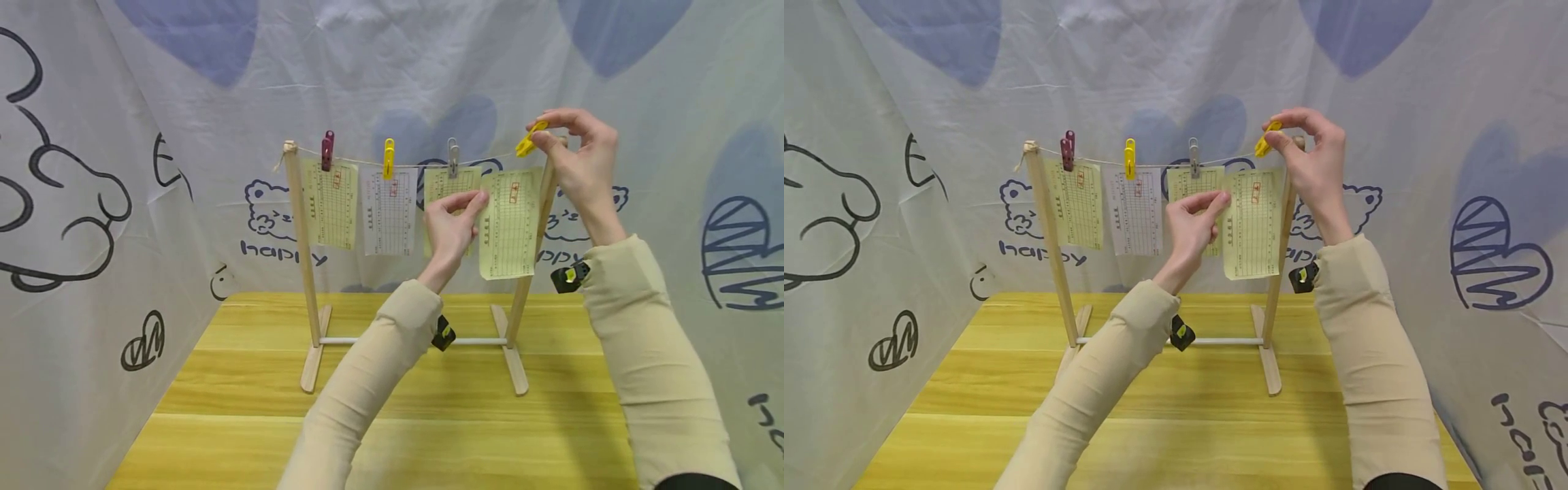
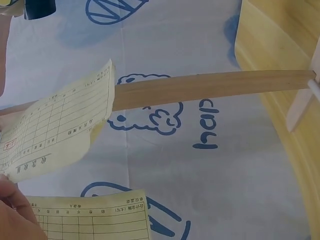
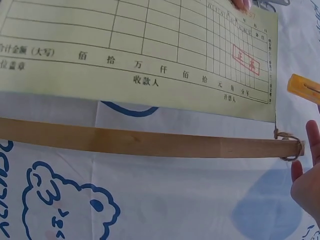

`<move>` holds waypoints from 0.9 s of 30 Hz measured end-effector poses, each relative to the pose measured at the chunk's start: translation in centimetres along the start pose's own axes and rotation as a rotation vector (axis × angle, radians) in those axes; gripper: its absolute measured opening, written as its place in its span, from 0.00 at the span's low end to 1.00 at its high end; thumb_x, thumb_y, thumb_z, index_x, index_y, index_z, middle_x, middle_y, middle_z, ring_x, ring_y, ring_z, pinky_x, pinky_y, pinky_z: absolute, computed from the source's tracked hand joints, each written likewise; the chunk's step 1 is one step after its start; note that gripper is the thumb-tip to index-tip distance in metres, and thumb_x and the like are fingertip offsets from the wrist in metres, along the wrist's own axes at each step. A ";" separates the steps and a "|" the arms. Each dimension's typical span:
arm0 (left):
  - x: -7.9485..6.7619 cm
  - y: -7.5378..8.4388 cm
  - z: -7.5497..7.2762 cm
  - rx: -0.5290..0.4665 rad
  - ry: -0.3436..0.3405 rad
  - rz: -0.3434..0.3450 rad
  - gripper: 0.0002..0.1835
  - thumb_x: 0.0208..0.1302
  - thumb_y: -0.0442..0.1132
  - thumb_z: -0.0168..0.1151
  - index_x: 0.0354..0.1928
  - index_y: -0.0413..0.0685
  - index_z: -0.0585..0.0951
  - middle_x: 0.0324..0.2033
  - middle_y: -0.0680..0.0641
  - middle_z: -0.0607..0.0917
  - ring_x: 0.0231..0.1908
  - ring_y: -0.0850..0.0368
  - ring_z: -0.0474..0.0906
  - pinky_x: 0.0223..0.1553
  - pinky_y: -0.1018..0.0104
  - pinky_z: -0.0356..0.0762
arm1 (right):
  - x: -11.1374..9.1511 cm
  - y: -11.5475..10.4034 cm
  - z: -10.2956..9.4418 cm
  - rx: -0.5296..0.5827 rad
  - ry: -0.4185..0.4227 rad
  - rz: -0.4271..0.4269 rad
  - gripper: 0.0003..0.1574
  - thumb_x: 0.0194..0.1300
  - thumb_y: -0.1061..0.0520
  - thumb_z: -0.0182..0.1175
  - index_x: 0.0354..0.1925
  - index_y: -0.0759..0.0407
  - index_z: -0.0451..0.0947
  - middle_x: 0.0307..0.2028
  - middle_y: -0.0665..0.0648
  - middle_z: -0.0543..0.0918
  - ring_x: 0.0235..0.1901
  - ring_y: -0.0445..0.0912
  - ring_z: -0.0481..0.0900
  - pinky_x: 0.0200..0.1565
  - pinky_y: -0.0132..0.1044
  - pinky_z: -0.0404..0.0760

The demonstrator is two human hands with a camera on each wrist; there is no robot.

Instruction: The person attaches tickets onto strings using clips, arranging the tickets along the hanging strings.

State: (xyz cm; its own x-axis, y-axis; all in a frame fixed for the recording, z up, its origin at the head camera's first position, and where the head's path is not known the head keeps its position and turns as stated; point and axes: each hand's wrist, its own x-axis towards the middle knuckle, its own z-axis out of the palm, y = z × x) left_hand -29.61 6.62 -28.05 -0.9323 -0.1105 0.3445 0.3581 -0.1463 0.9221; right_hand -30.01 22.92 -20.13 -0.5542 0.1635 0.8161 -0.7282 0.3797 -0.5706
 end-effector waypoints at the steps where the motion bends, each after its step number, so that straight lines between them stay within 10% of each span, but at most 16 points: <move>1: 0.1 0.0 0.1 0.000 0.002 0.004 0.10 0.62 0.41 0.72 0.41 0.41 0.89 0.34 0.42 0.90 0.09 0.68 0.68 0.10 0.78 0.65 | 0.2 0.0 0.0 -0.003 -0.004 0.007 0.10 0.60 0.69 0.69 0.41 0.60 0.87 0.33 0.29 0.85 0.47 0.33 0.78 0.56 0.29 0.65; 10: 0.5 0.1 0.4 0.013 0.013 0.065 0.10 0.63 0.41 0.71 0.40 0.41 0.90 0.35 0.41 0.91 0.07 0.66 0.69 0.10 0.76 0.69 | 1.8 0.0 0.0 -0.012 -0.017 0.076 0.07 0.61 0.62 0.72 0.34 0.48 0.88 0.30 0.33 0.88 0.40 0.32 0.80 0.51 0.29 0.65; 18: 0.8 0.0 0.6 0.042 0.019 0.108 0.10 0.64 0.40 0.70 0.41 0.40 0.90 0.35 0.41 0.92 0.07 0.68 0.70 0.13 0.63 0.78 | 2.2 -0.4 0.4 -0.032 -0.053 0.218 0.07 0.63 0.60 0.69 0.41 0.60 0.87 0.28 0.32 0.85 0.37 0.32 0.82 0.50 0.29 0.76; 27: 0.8 0.3 0.9 0.070 0.041 0.085 0.10 0.64 0.41 0.70 0.41 0.41 0.90 0.35 0.41 0.92 0.07 0.68 0.69 0.10 0.74 0.72 | 2.4 -0.5 0.3 -0.093 -0.131 0.295 0.11 0.65 0.60 0.68 0.45 0.64 0.86 0.26 0.31 0.83 0.39 0.31 0.79 0.53 0.31 0.72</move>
State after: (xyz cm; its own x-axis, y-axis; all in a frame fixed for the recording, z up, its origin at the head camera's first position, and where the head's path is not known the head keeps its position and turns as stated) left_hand -30.25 7.41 -27.33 -0.8951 -0.1598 0.4162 0.4303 -0.0657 0.9003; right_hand -31.08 22.86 -17.95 -0.7869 0.1626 0.5953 -0.4924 0.4160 -0.7645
